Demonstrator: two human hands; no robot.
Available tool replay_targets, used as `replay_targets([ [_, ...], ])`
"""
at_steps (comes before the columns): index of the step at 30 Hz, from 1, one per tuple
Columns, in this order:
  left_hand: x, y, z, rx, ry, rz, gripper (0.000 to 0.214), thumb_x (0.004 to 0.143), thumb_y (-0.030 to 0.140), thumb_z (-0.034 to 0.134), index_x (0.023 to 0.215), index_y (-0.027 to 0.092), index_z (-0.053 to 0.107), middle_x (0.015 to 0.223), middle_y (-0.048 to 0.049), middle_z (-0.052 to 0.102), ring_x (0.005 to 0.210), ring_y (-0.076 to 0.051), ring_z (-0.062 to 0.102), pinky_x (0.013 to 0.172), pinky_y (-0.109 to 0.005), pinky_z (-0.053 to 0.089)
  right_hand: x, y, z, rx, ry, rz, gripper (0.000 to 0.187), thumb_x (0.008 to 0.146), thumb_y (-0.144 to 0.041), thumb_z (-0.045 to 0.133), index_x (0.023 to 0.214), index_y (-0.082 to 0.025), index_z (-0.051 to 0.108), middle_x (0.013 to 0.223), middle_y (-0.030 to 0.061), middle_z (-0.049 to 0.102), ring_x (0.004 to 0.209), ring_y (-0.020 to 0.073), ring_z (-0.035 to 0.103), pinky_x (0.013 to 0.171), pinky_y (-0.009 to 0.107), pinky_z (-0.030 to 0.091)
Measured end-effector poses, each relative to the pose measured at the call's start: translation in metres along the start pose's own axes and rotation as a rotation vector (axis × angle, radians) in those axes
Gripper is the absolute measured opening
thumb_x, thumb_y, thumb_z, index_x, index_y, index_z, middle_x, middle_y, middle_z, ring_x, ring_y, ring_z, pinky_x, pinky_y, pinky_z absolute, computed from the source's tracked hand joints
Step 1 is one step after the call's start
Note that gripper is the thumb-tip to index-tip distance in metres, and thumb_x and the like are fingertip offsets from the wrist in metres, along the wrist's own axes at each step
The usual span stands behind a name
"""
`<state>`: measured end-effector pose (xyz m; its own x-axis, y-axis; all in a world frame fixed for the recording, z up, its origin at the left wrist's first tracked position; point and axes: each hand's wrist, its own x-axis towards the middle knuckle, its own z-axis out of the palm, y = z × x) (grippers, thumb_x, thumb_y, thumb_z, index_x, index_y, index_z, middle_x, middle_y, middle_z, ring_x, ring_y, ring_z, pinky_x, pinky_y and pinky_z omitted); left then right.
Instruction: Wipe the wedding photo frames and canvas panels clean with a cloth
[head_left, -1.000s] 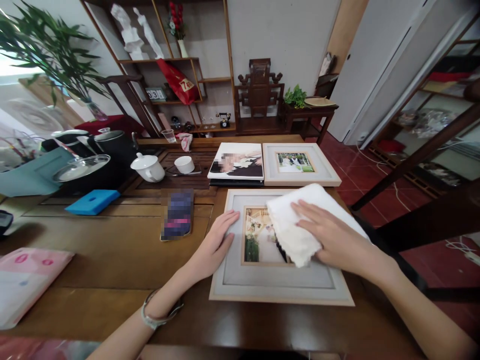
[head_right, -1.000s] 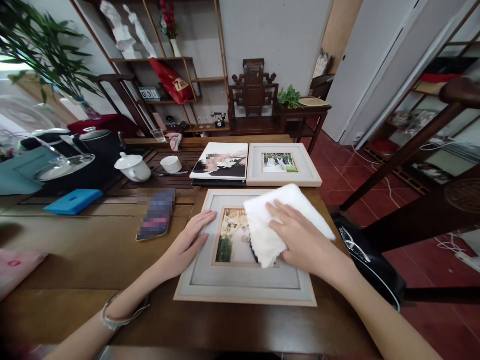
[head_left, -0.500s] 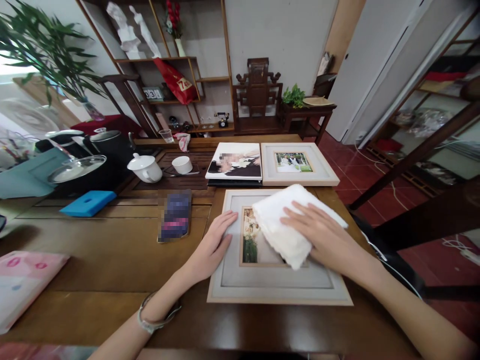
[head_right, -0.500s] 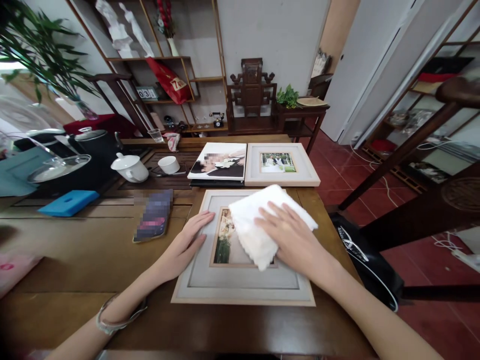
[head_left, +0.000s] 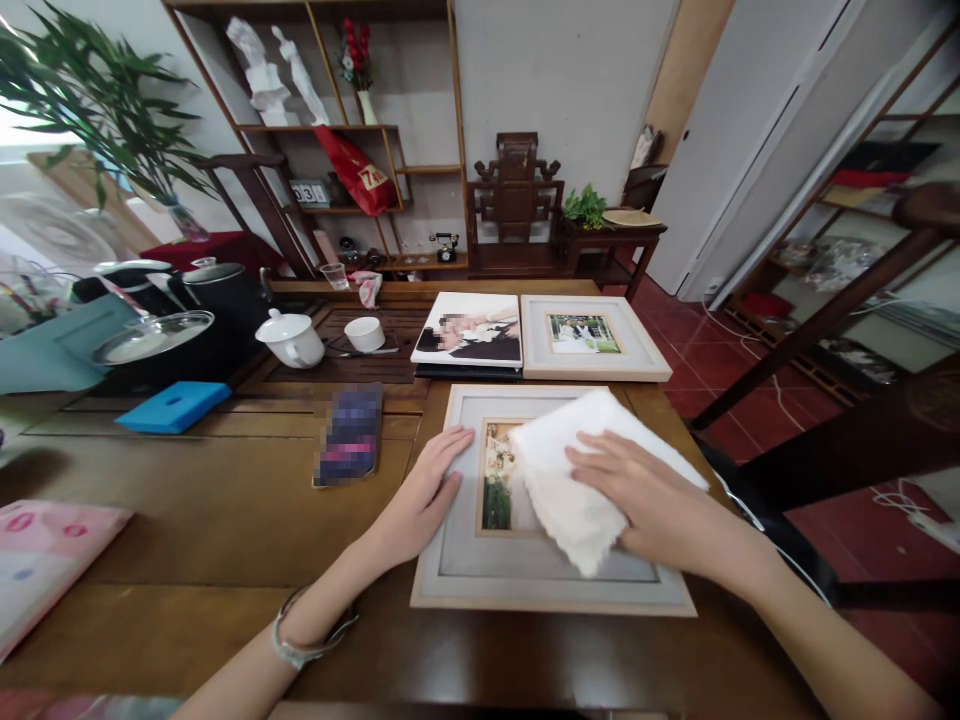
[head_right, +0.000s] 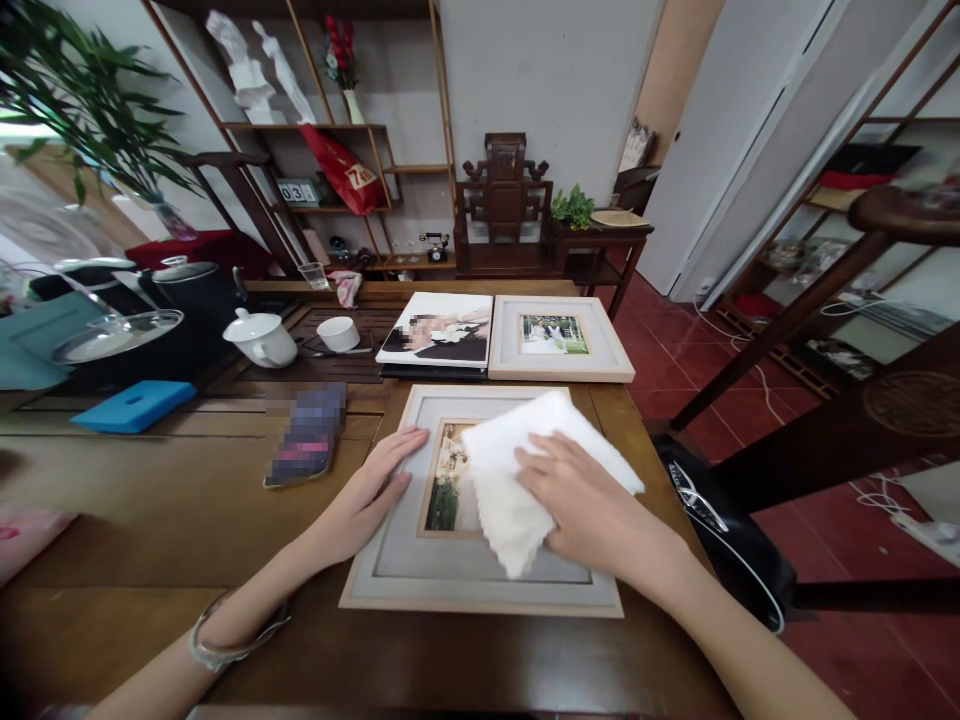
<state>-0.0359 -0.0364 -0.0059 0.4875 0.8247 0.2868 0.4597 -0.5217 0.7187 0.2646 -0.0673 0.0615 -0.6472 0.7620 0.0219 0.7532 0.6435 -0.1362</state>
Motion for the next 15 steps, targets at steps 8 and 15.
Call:
replay_targets([
  [8, -0.001, -0.001, 0.000, 0.022, 0.000, -0.003, 0.046, 0.100, 0.022, 0.034, 0.145, 0.028, 0.036, 0.151, -0.0074, 0.037, 0.145, -0.023, 0.025, 0.121, -0.050, 0.020, -0.024, -0.023, -0.013, 0.264, -0.045, -0.109, 0.050, 0.076, -0.008, 0.061, 0.123, -0.025, 0.063, 0.133, 0.0056, 0.061, 0.130, 0.0252, 0.048, 0.108, 0.039, 0.040],
  [15, -0.001, -0.002, 0.000, 0.016, -0.004, -0.001, 0.045, 0.100, 0.023, 0.034, 0.145, 0.028, 0.037, 0.150, -0.0072, 0.039, 0.145, -0.023, 0.026, 0.121, -0.050, 0.020, 0.007, 0.041, 0.017, 0.086, 0.179, -0.079, 0.055, 0.077, -0.007, 0.057, 0.130, -0.021, 0.058, 0.143, 0.0097, 0.051, 0.136, 0.0260, 0.040, 0.114, 0.051, 0.029],
])
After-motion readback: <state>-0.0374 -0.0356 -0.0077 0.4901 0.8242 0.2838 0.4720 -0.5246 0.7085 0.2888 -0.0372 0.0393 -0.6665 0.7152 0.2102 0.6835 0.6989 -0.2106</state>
